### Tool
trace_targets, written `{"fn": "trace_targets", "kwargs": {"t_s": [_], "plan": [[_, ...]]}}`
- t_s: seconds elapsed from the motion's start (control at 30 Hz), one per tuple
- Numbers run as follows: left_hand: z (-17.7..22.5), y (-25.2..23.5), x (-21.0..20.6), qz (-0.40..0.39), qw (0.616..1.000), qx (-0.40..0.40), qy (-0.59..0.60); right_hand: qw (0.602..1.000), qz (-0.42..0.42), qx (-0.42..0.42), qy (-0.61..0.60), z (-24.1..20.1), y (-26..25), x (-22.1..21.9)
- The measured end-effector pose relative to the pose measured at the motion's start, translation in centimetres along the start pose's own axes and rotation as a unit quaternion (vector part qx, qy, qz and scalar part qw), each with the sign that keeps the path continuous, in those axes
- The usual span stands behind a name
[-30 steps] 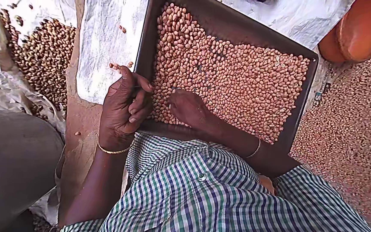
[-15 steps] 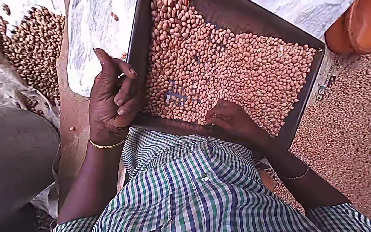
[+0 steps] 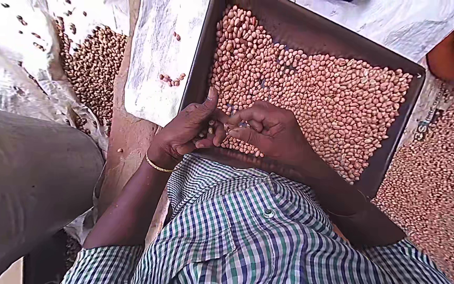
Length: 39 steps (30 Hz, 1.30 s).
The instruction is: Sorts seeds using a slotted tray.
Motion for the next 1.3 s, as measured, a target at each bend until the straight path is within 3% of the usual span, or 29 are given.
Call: {"fn": "trace_targets", "kwargs": {"t_s": [0.1,0.17,0.33,0.43,0.5,0.57,0.63,0.67,0.73,0.8,0.87,0.93,1.03,1.1,1.17,1.3], "plan": [[0.7,0.4,0.7,0.014,0.997,-0.064,0.051,0.996,0.019,-0.058,0.058,2.0,-0.9,0.4],[1.1,0.8,1.2,0.038,0.988,-0.123,0.090,0.987,-0.014,-0.087,0.137,3.8,-0.9,0.4],[1.7,0.9,1.6,0.052,0.976,-0.173,0.119,0.949,-0.122,0.025,0.290,4.6,-1.0,-3.9],[1.7,0.9,1.7,0.061,0.977,-0.169,0.118,0.921,-0.159,-0.015,0.354,4.7,-1.8,-5.5],[1.7,0.9,1.7,0.058,0.975,-0.175,0.123,0.957,-0.127,-0.034,0.260,5.2,-2.5,-3.9],[1.9,1.0,1.8,0.058,0.972,-0.189,0.128,0.996,-0.034,-0.080,0.012,6.8,-3.0,-0.3],[1.8,1.3,1.9,0.056,0.969,-0.200,0.134,0.968,-0.027,-0.132,-0.212,7.3,-1.5,1.3],[1.8,1.2,1.9,0.055,0.970,-0.199,0.131,0.957,-0.036,-0.143,-0.249,7.5,-0.7,1.6],[1.9,0.9,1.8,0.056,0.971,-0.195,0.128,0.973,-0.051,-0.143,-0.175,7.2,0.1,1.3],[1.9,0.9,1.8,0.065,0.971,-0.191,0.125,0.991,-0.082,-0.097,0.041,6.1,0.0,-0.1],[1.9,1.1,1.9,0.070,0.972,-0.190,0.119,0.965,-0.134,0.008,0.224,5.1,0.2,-2.1],[1.9,1.1,1.9,0.067,0.972,-0.195,0.117,0.939,-0.156,0.085,0.295,5.5,0.4,-3.3],[1.8,1.0,1.8,0.060,0.970,-0.199,0.124,0.958,-0.129,0.075,0.245,5.9,-0.7,-2.4],[1.8,1.1,1.9,0.051,0.969,-0.203,0.131,0.997,-0.034,-0.025,0.068,6.6,-1.4,-0.1],[1.5,1.1,1.9,0.054,0.970,-0.194,0.133,0.995,0.035,-0.069,-0.062,6.2,-1.5,1.4],[0.7,0.5,1.5,0.084,0.988,-0.099,0.080,0.998,0.016,0.027,-0.051,1.6,-2.7,0.0]]}}
Point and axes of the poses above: each hand's wrist, its own y-axis away from the middle knuckle, its own x-axis out of the back of the hand, z = x × y, the point moved 8 cm from there along -y, towards the middle knuckle, and after that the axes turned 6 degrees about -y, right-handed, at the moved point
